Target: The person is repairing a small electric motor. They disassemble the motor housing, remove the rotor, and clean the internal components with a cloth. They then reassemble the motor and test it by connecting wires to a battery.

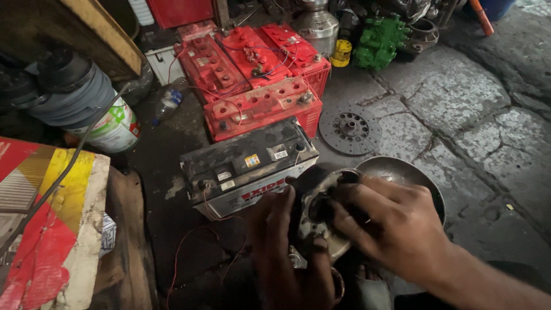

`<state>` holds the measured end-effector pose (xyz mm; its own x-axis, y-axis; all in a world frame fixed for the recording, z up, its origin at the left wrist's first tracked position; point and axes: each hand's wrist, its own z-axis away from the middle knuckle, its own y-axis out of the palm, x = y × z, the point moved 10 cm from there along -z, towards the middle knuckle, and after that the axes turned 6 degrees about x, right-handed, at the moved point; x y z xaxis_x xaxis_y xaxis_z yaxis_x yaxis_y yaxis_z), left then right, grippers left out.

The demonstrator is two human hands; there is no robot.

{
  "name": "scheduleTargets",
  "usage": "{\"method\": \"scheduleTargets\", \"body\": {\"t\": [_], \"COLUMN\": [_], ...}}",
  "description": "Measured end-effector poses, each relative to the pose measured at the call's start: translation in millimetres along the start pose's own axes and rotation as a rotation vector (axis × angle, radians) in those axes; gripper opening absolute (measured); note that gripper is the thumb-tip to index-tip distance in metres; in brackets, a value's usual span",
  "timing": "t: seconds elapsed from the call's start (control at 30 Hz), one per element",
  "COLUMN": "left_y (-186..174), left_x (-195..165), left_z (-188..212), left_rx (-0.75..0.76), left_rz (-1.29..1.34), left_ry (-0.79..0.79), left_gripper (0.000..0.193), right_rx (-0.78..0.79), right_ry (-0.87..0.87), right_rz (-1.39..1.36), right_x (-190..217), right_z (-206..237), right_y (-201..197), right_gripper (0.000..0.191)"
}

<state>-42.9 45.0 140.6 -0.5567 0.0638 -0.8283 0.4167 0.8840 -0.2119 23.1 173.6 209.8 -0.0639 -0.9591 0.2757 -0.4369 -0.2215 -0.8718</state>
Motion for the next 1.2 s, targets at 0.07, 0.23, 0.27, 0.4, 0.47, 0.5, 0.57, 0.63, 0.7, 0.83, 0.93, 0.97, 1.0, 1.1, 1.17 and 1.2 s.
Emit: {"method": "scheduleTargets", "body": {"t": [0.07, 0.23, 0.27, 0.4, 0.47, 0.5, 0.57, 0.63, 0.7, 0.83, 0.93, 0.97, 1.0, 1.1, 1.17, 1.2], "left_y": [-1.3, -5.0, -5.7, -4.3, -2.9, -2.5, -2.7, -2.3, -1.0, 1.9, 4.8, 5.6, 6.6, 10.5, 14.6, 17.6], "left_x": [0.0, -2.8, -4.3, -5.5, -6.2, -6.2, -5.8, -4.4, -1.9, 5.7, 9.2, 9.0, 8.4, 8.1, 15.5, 18.3], "left_z": [-0.8, -2.5, -2.6, 0.2, 0.8, 1.1, 2.1, 3.3, 4.9, 10.5, 14.6, 15.4, 15.8, 16.4, 15.6, 15.5], "left_rx": [-0.008, -0.047, -0.057, -0.066, -0.079, -0.085, -0.102, -0.106, -0.098, -0.118, -0.116, -0.108, -0.1, -0.065, -0.054, -0.049], "left_rz": [0.033, 0.055, 0.027, 0.079, 0.078, 0.078, 0.082, 0.049, -0.019, 0.035, -0.018, -0.047, -0.076, -0.123, 0.028, 0.104], "left_ry": [0.0, 0.037, 0.053, 0.053, 0.057, 0.06, 0.068, 0.074, 0.075, 0.075, 0.072, 0.083, 0.095, 0.102, 0.024, -0.015], "left_gripper": [0.071, 0.068, 0.066, 0.063, 0.061, 0.06, 0.058, 0.058, 0.057, 0.057, 0.059, 0.06, 0.06, 0.061, 0.063, 0.064], "right_rx": [-0.004, -0.08, -0.084, -0.101, -0.091, -0.102, -0.122, -0.111, -0.112, -0.142, -0.134, -0.127, -0.122, -0.125, -0.156, -0.153], "right_ry": [-0.048, -0.198, -0.208, -0.167, -0.087, -0.094, -0.108, -0.197, -0.27, -0.319, -0.329, -0.337, -0.325, -0.314, -0.338, -0.335], "right_rz": [0.004, -0.024, -0.035, -0.051, -0.078, -0.064, -0.034, 0.057, 0.117, 0.187, 0.206, 0.206, 0.204, 0.182, 0.149, 0.127], "right_x": [2.6, 13.2, 13.6, 10.1, 2.2, 3.1, 4.1, 12.7, 19.5, 26.7, 28.9, 29.0, 26.2, 17.9, 14.9, 12.6], "right_z": [-0.1, -0.1, -0.5, -1.0, -1.0, 0.0, 1.8, 3.3, 4.9, 9.3, 13.7, 15.4, 16.0, 17.2, 17.2, 15.8], "right_y": [-1.2, -12.5, -13.4, -14.0, -11.4, -11.8, -13.4, -12.8, -14.3, -17.4, -13.2, -11.0, -9.6, -7.1, -9.6, -10.2], "right_gripper": [0.022, 0.024, 0.024, 0.023, 0.02, 0.02, 0.019, 0.022, 0.024, 0.033, 0.037, 0.037, 0.034, 0.027, 0.026, 0.024]}}
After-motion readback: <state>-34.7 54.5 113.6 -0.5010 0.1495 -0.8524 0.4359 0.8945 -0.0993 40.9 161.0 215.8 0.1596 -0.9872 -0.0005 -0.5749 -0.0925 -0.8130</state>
